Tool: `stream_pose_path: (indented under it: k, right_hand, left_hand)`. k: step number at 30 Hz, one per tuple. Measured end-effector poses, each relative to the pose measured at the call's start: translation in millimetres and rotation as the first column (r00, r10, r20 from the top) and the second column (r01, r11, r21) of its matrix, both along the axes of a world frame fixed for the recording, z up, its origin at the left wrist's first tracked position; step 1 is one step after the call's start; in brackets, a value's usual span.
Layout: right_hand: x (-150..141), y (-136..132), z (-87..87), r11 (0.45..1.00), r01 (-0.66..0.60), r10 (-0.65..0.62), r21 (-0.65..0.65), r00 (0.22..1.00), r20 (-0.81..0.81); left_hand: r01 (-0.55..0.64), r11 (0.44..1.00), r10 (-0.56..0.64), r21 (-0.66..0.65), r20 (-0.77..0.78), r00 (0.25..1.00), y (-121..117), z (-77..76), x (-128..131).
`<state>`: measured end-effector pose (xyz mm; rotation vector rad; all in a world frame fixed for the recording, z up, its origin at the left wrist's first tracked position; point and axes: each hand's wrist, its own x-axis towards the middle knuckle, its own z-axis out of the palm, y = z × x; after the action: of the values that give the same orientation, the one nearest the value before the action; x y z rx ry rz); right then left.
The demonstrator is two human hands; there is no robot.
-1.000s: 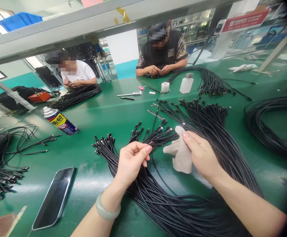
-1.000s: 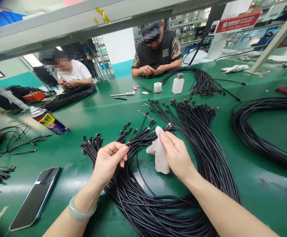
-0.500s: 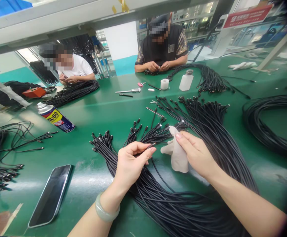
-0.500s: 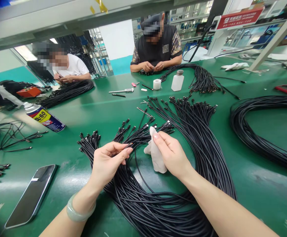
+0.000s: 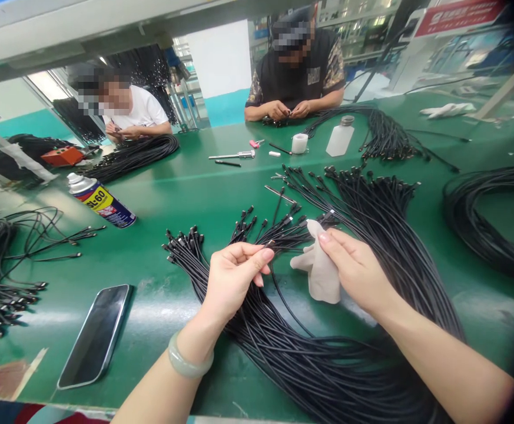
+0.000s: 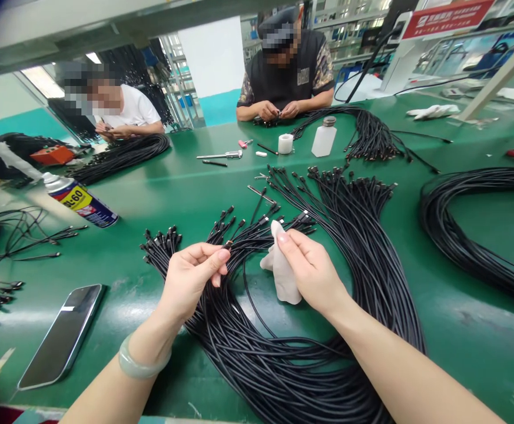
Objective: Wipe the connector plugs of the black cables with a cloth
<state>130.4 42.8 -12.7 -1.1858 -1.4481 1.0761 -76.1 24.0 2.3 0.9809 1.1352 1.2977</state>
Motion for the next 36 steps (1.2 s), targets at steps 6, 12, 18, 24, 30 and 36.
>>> stream_pose_path:
  k: [6, 12, 18, 24, 30, 36]
  right_hand:
    - [1.1, -1.0, -1.4, 1.000, -0.003, 0.003, -0.030, 1.000, -0.008]
    - [3.4, 1.4, -5.6, 1.000, 0.010, -0.009, -0.023, 1.000, 0.013]
    - [2.6, 1.7, -3.1, 1.000, 0.029, -0.029, 0.005, 0.999, 0.045]
    - [3.3, 2.1, -4.4, 0.998, 0.007, -0.005, -0.066, 1.000, 0.026]
    - [5.1, 1.2, -4.1, 0.998, 0.007, -0.005, -0.066, 1.000, 0.027]
    - [4.2, 1.7, -3.2, 0.998, 0.000, 0.002, -0.060, 1.000, 0.020]
  left_hand:
    - [-0.070, 0.997, 0.065, 0.041, 0.118, 0.991, 10.0, -4.2, -14.6]
    - [-0.127, 0.990, 0.117, 0.053, 0.162, 0.980, 18.1, -7.7, -23.9]
    - [-0.120, 0.992, 0.111, 0.038, 0.184, 0.977, 18.9, -7.4, -26.1]
    - [-0.086, 0.995, 0.077, 0.044, 0.175, 0.981, 18.7, -8.0, -26.8]
    - [-0.072, 0.997, 0.066, 0.029, 0.184, 0.981, 18.5, -7.4, -26.3]
    - [-0.060, 0.998, 0.056, 0.023, 0.166, 0.985, 19.5, -7.5, -26.3]
